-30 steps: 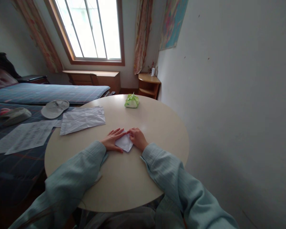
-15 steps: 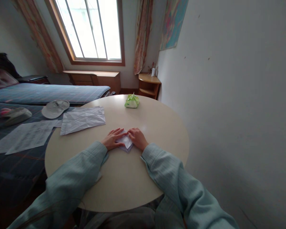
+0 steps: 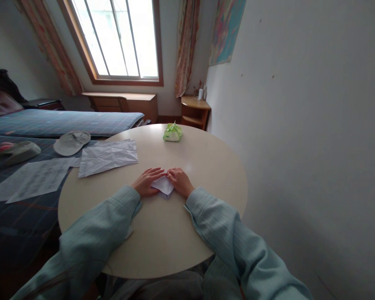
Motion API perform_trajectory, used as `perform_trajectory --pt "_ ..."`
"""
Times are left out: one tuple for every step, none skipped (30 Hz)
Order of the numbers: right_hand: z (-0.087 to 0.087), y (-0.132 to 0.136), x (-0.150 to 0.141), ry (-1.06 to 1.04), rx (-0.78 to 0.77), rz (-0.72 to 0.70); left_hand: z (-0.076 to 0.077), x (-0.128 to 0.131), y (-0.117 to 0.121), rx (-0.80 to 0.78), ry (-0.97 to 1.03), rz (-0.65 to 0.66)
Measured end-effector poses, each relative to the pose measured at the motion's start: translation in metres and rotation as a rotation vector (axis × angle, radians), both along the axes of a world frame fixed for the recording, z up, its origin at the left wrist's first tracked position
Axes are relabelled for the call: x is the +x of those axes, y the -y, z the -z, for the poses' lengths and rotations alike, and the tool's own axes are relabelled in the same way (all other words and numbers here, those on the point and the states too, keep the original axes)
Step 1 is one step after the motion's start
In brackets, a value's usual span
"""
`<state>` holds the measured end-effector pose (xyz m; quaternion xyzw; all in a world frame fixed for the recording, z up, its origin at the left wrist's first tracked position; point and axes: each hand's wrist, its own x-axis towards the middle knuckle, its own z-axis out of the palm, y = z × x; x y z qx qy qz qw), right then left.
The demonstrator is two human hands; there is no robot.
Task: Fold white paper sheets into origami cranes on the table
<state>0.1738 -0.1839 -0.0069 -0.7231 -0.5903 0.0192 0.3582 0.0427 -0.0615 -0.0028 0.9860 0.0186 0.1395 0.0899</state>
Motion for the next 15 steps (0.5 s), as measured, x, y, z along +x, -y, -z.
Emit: perform_trajectory --pt "0.0 0.0001 0.0001 -0.002 -0.001 -0.004 0.0017 0.0008 -0.0019 -0.002 0.007 -0.006" --pt "0.0001 0.0002 0.0002 -0.004 -0.002 -0.007 0.0034 0.0016 -0.0039 -0.007 0.009 -0.015" --pt "0.0002 0.0003 0.0004 -0.005 -0.002 -0.007 0.005 0.0023 -0.006 -0.015 0.008 -0.026" --pt "0.0002 0.0003 0.0005 -0.006 0.001 -0.006 0.0064 0.0029 -0.0079 -0.027 0.003 -0.039" --pt "0.0002 0.0004 0.0006 -0.006 0.005 -0.006 0.0072 0.0032 -0.0093 -0.04 0.0 -0.048" --pt "0.0002 0.0004 0.0008 -0.004 0.011 -0.01 0.0076 0.0033 -0.0101 -0.056 -0.002 -0.052" --pt "0.0002 0.0003 0.001 0.0 0.016 -0.019 0.0074 0.0033 -0.0103 -0.073 0.002 -0.056" --pt "0.0001 0.0003 0.0013 0.004 0.02 -0.031 0.0067 0.0031 -0.01 -0.094 0.01 -0.063" --pt "0.0 0.0002 0.0016 0.009 0.022 -0.044 0.0058 0.0029 -0.0092 -0.116 0.021 -0.074" --pt "0.0 0.0001 0.0019 0.011 0.022 -0.056 0.0047 0.0026 -0.0082 -0.141 0.032 -0.089" --pt "-0.0001 0.0001 0.0023 0.013 0.019 -0.067 0.0036 0.0023 -0.0073 -0.168 0.041 -0.104" --pt "-0.0003 0.0002 0.0025 0.014 0.015 -0.076 0.0029 0.0022 -0.0065 -0.195 0.048 -0.117" --pt "-0.0005 0.0004 0.0025 0.015 0.009 -0.087 0.0025 0.0022 -0.006 -0.218 0.054 -0.124" --pt "-0.0007 0.0007 0.0024 0.017 0.003 -0.098 0.0025 0.0023 -0.0058 -0.236 0.057 -0.126" --pt "-0.0009 0.001 0.0021 0.022 -0.001 -0.108 0.0028 0.0026 -0.006 -0.249 0.061 -0.128"
